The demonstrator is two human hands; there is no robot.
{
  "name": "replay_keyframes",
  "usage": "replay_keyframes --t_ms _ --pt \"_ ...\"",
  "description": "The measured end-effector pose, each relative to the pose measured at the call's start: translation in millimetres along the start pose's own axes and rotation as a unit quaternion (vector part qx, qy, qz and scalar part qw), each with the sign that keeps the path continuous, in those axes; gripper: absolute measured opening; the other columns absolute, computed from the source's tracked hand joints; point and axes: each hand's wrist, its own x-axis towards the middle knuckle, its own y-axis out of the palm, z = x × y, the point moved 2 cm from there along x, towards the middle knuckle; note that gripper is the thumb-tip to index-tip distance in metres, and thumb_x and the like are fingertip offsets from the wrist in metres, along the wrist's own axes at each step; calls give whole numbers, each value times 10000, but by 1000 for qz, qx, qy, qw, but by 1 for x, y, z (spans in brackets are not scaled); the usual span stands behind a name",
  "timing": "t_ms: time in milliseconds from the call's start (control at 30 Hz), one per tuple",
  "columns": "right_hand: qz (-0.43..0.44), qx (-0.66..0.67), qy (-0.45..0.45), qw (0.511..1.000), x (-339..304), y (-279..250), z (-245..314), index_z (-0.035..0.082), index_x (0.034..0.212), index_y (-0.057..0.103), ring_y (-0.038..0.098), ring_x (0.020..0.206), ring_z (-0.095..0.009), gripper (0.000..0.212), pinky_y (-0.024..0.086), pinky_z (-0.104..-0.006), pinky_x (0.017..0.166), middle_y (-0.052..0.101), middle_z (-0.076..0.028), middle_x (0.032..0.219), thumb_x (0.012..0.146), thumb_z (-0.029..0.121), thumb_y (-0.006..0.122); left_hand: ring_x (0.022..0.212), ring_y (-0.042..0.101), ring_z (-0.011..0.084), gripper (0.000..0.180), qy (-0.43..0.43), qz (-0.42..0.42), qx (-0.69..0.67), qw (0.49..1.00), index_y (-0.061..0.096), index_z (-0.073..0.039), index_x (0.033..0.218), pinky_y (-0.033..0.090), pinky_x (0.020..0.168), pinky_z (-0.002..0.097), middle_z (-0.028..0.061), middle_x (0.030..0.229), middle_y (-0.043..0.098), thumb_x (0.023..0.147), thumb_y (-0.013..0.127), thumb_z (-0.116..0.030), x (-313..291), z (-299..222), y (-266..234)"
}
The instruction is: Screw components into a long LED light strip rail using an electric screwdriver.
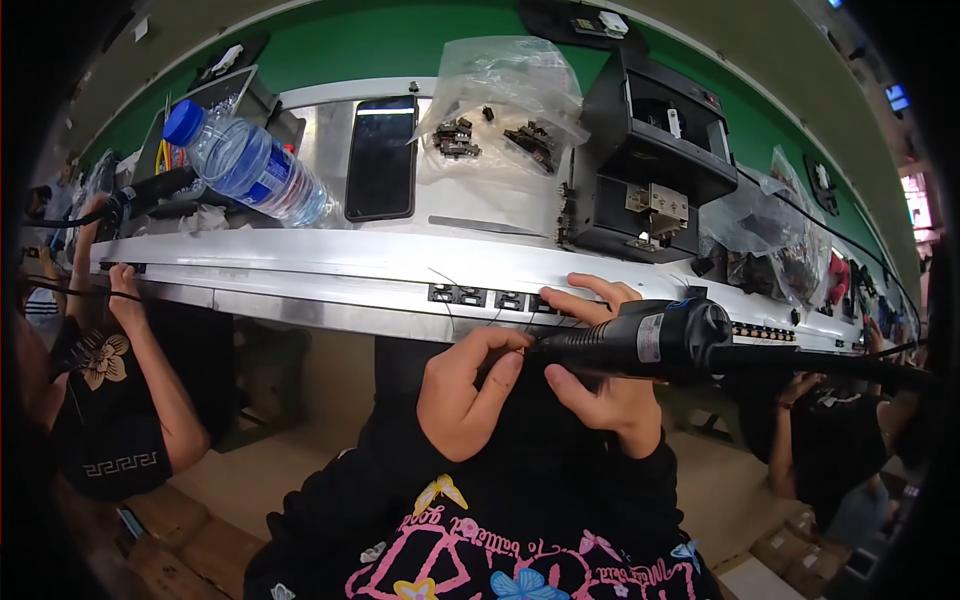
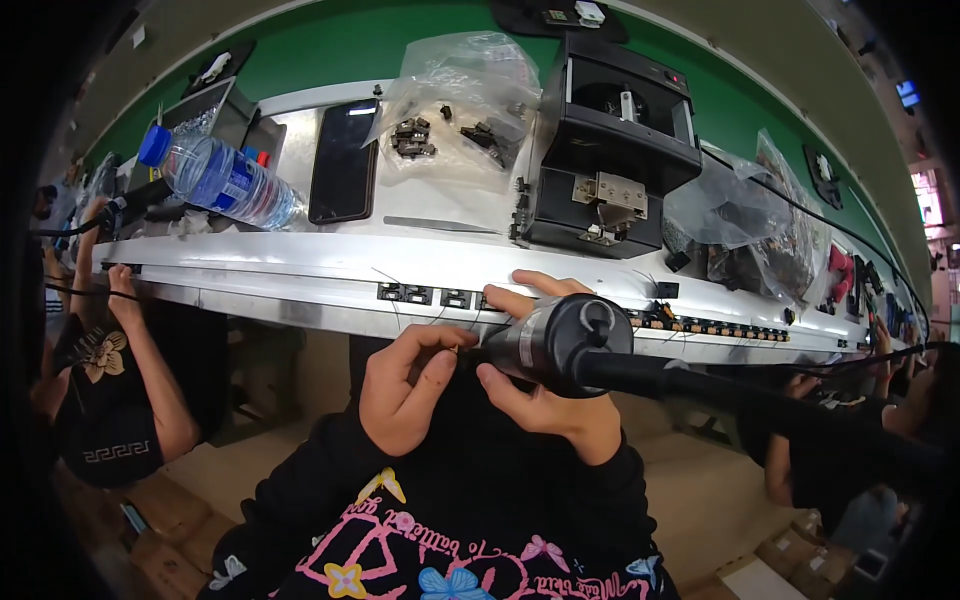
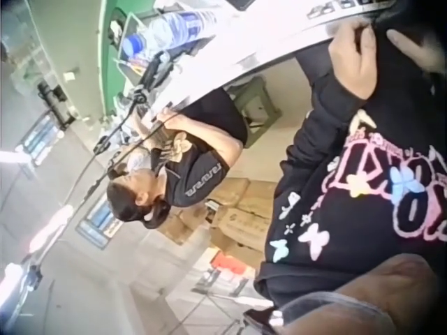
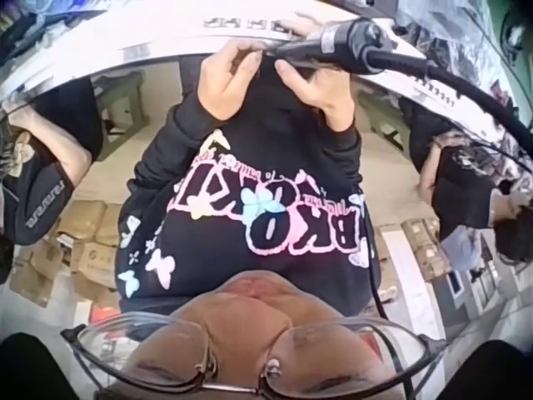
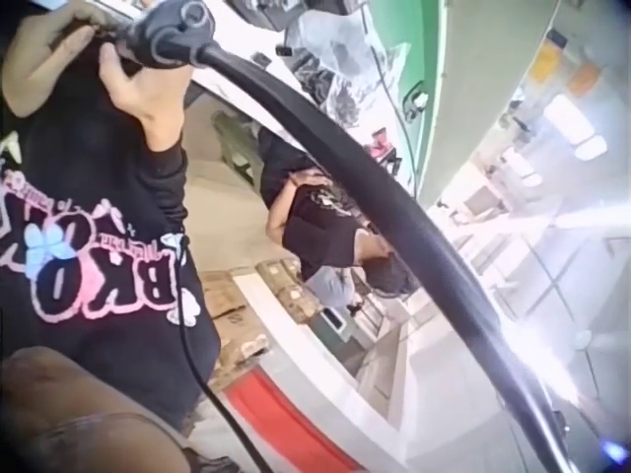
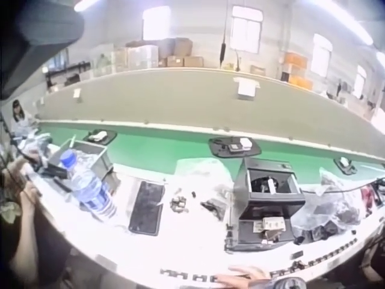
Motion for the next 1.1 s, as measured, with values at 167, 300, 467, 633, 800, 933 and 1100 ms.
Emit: replay_keyframes --t_ms 167,300,467,633,800,933,1100 --pt "-49 39 31 998 1 1 5 72 1100 714 522 1316 -347 411 326 -516 1117 676 -50 1356 768 315 716 978 617 86 209 25 -27 33 999 614 47 1220 490 866 239 102 1181 712 1073 532 -78 4 -12 -1" --pt "-21 1 -39 999 -2 3 -7 63 1133 693 521 1338 -342 432 300 -548 1158 687 -47 1340 783 317 699 773 679 161 181 68 -102 33 992 648 30 1174 528 726 289 116 887 698 1037 580 -67 21 -22 1" --pt "-11 18 -38 999 -2 1 -9 59 1155 676 515 1368 -339 440 253 -582 1198 688 -44 1342 791 305 689 971 638 91 188 53 -102 100 988 650 17 1190 505 772 250 95 1089 713 1064 566 -94 41 -34 2" --pt "-26 38 -37 998 -1 -6 -4 46 1166 682 521 1371 -343 486 251 -600 1206 678 -90 1343 737 269 727 925 673 250 138 166 -115 266 942 665 10 1108 530 762 340 149 1071 683 990 633 -52 47 -47 -6" --pt "-164 439 32 883 -19 -5 3 -10 1493 273 684 911 -291 790 567 -424 856 693 -258 1046 857 101 729 1049 629 348 204 314 -82 446 834 705 -1 1014 517 863 415 135 1159 670 815 737 28 51 -57 -4" --pt "-125 433 41 892 -21 -15 -7 14 1424 329 617 680 -221 672 549 -355 678 650 -161 805 878 60 718 1056 613 335 272 341 -24 443 828 717 -23 984 497 875 427 104 1147 675 723 759 42 60 -42 4" --pt "-236 393 30 888 -31 -10 -9 32 1331 379 537 594 -192 573 531 -363 615 538 -84 697 860 46 706 1014 617 301 284 357 -11 470 807 726 -29 952 488 833 398 55 1100 697 679 763 37 66 -24 9"
